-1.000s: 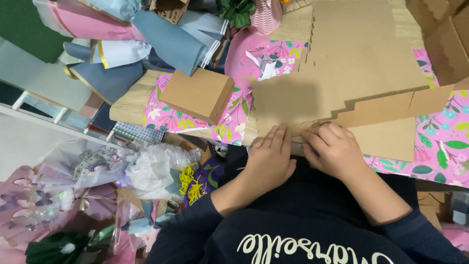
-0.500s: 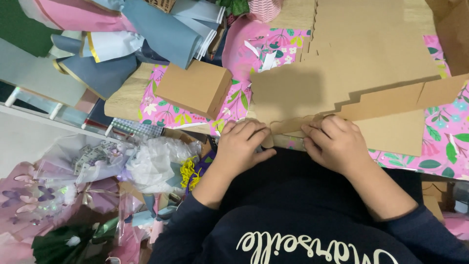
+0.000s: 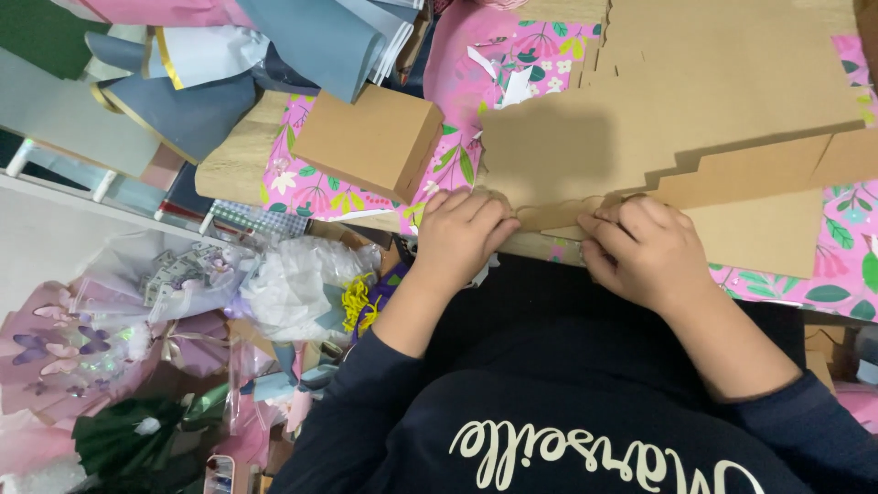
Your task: Assembling a decorative cardboard box by folding along scored lines and tucking in flaps.
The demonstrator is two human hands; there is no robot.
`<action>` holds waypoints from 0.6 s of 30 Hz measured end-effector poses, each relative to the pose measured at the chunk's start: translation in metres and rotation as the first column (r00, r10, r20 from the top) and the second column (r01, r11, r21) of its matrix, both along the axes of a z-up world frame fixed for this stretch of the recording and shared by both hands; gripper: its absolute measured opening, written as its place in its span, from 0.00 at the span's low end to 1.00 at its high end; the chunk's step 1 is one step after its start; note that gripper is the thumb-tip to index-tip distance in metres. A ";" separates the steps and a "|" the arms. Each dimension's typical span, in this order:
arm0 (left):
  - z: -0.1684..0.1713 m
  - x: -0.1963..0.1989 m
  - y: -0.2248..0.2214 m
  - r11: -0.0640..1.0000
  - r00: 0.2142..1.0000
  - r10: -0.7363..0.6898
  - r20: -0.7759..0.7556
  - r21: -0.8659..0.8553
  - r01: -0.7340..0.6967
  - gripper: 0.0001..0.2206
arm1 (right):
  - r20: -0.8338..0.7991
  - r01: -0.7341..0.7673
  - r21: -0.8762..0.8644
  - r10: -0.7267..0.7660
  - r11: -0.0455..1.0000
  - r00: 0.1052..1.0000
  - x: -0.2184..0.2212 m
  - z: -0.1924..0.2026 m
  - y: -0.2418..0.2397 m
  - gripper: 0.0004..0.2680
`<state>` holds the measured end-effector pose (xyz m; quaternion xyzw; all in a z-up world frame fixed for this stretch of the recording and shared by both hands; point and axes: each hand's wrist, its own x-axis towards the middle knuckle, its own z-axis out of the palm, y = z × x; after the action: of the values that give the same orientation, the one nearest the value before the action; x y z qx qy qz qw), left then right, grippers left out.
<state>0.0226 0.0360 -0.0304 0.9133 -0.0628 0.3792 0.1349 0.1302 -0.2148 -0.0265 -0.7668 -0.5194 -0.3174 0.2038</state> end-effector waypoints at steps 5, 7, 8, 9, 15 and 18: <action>-0.008 -0.003 -0.007 0.999 1.000 0.003 0.022 -0.038 -0.002 0.05 | -0.002 -0.012 0.006 0.012 1.000 1.000 0.001 -0.001 -0.001 0.02; -0.006 -0.008 -0.010 0.999 0.999 -0.003 0.046 -0.047 0.005 0.06 | -0.001 -0.022 0.013 0.022 1.000 1.000 0.001 0.002 0.001 0.02; -0.007 -0.011 -0.013 0.999 0.998 0.008 0.060 -0.034 -0.006 0.07 | -0.006 -0.031 0.019 0.031 0.999 0.999 0.001 0.004 0.001 0.02; -0.007 -0.014 -0.015 1.000 0.997 0.016 0.074 -0.023 -0.015 0.07 | -0.012 -0.039 0.024 0.039 0.999 0.999 0.000 0.006 0.001 0.02; -0.004 -0.032 -0.025 0.998 0.992 0.068 0.102 0.010 -0.069 0.14 | 0.003 -0.051 0.033 0.051 0.998 0.999 0.001 0.006 0.003 0.02; -0.005 -0.031 -0.026 0.994 0.991 0.101 0.087 0.039 -0.105 0.14 | 0.085 0.012 -0.029 -0.009 1.000 0.996 -0.003 0.001 0.006 0.03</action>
<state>-0.0087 0.0096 -0.0356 0.9011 -0.0295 0.4227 0.0926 0.1277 -0.2091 -0.0256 -0.7583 -0.5282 -0.3429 0.1686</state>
